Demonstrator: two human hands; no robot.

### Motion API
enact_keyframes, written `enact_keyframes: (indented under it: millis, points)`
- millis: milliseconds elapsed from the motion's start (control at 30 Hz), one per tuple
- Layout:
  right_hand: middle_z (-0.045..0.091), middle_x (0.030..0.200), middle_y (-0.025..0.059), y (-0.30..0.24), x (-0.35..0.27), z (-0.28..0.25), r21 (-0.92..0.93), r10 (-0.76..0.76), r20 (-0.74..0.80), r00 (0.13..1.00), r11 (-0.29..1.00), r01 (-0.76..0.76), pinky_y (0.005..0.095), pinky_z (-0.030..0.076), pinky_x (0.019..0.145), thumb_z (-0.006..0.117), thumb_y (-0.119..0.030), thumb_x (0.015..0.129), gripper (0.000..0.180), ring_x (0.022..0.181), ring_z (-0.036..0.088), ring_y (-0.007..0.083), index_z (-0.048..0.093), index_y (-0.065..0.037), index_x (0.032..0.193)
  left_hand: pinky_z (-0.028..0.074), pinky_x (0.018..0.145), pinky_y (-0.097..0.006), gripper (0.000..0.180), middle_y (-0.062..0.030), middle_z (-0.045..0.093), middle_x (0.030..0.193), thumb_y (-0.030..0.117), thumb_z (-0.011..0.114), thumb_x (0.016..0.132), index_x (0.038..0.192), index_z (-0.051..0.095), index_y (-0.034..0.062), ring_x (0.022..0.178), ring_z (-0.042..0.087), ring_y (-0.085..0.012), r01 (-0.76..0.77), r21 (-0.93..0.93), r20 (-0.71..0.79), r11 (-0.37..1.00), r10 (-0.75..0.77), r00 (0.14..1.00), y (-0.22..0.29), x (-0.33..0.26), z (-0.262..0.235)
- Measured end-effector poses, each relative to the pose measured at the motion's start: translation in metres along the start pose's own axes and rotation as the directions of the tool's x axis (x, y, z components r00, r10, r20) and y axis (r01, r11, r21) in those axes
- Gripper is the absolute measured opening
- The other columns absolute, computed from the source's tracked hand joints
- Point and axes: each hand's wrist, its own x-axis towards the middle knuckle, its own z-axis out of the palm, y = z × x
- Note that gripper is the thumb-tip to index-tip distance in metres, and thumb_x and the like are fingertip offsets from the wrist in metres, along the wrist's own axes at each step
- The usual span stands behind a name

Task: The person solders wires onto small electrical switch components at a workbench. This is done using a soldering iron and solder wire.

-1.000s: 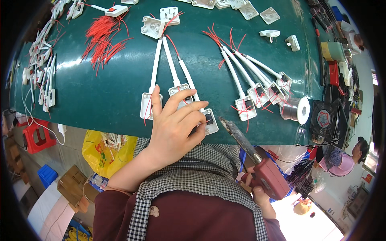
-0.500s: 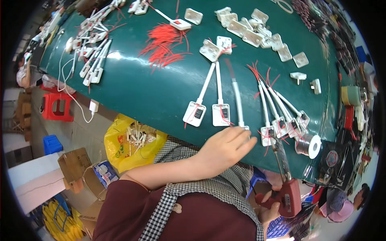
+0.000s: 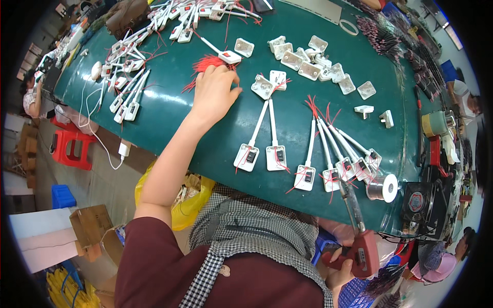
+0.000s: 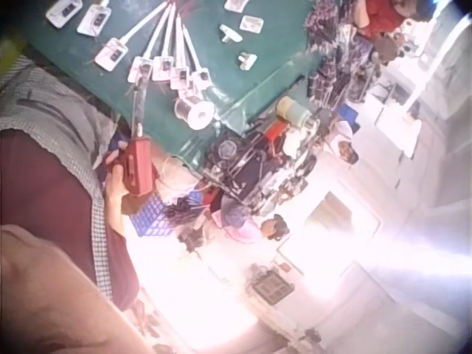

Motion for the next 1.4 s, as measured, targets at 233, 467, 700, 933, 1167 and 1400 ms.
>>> enact_keyframes:
  millis: [233,467,700,933,1167,1400]
  points:
    - [0.056,0.11,0.0159,-0.017,-0.012,0.01,0.048,0.065,0.045,0.997,0.997,-0.067,0.029,0.053,0.056,0.068,-0.039,0.083,0.059,0.061,0.056,0.0145,0.047,0.003,0.118,0.046,0.07,-0.037,0.012,-0.0093,0.063,0.079,0.012,0.068,0.078,0.084,0.064,0.003,0.077,0.06,-0.0236,0.034,-0.201,0.231,0.979,0.013,0.973,-0.022,0.014,0.015]
    - [0.055,0.115,0.0169,-0.019,-0.013,0.005,0.13,0.076,0.163,0.984,0.987,-0.098,0.0336,0.055,0.063,0.055,-0.011,0.083,0.05,0.065,0.055,0.0162,0.042,0.003,0.129,0.047,0.069,-0.026,0.016,-0.0038,0.065,0.08,0.001,0.065,0.081,0.097,0.066,-0.0023,0.075,0.059,-0.0094,0.099,-0.612,0.226,0.785,0.054,0.973,-0.019,0.015,0.008]
    - [0.056,0.11,0.0219,-0.01,-0.011,0.008,0.028,0.193,0.188,0.963,0.979,-0.202,0.0298,0.051,0.057,0.07,-0.039,0.083,0.072,0.064,0.057,0.0163,0.038,0.005,0.13,0.039,0.092,-0.039,0.01,-0.0061,0.063,0.101,0.005,0.066,0.074,0.08,0.058,0.0058,0.102,0.056,-0.0253,-0.305,-0.695,0.202,0.651,0.584,0.787,0.114,-0.045,-0.018]
    - [0.062,0.111,0.0229,-0.007,-0.017,0.0,0.157,0.268,0.232,0.935,0.938,-0.308,0.0253,0.05,0.06,0.076,-0.017,0.077,0.083,0.07,0.061,0.0172,0.029,0.006,0.141,0.036,0.1,-0.047,0.012,-0.0029,0.065,0.102,0.005,0.066,0.075,0.08,0.056,0.0075,0.098,0.059,-0.0211,-0.359,-0.579,0.222,0.732,0.565,0.794,0.134,-0.064,0.0]
    - [0.064,0.104,0.0203,-0.004,-0.007,-0.004,0.066,0.361,0.307,0.88,0.915,-0.399,0.0249,0.05,0.059,0.076,-0.01,0.075,0.079,0.071,0.061,0.0163,0.035,0.008,0.139,0.037,0.099,-0.047,0.013,-0.003,0.063,0.101,0.003,0.066,0.072,0.076,0.054,0.007,0.084,0.061,-0.0198,-0.333,-0.558,0.223,0.76,0.524,0.822,0.138,-0.067,0.004]
    - [0.065,0.1,0.0192,0.0,-0.01,-0.004,0.106,0.359,0.291,0.887,0.909,-0.403,0.0239,0.05,0.061,0.076,-0.01,0.074,0.082,0.073,0.062,0.0161,0.032,0.007,0.142,0.036,0.1,-0.048,0.013,-0.0029,0.063,0.1,0.002,0.066,0.072,0.076,0.055,0.0069,0.084,0.061,-0.0203,-0.311,-0.603,0.24,0.734,0.539,0.807,0.134,-0.061,0.001]
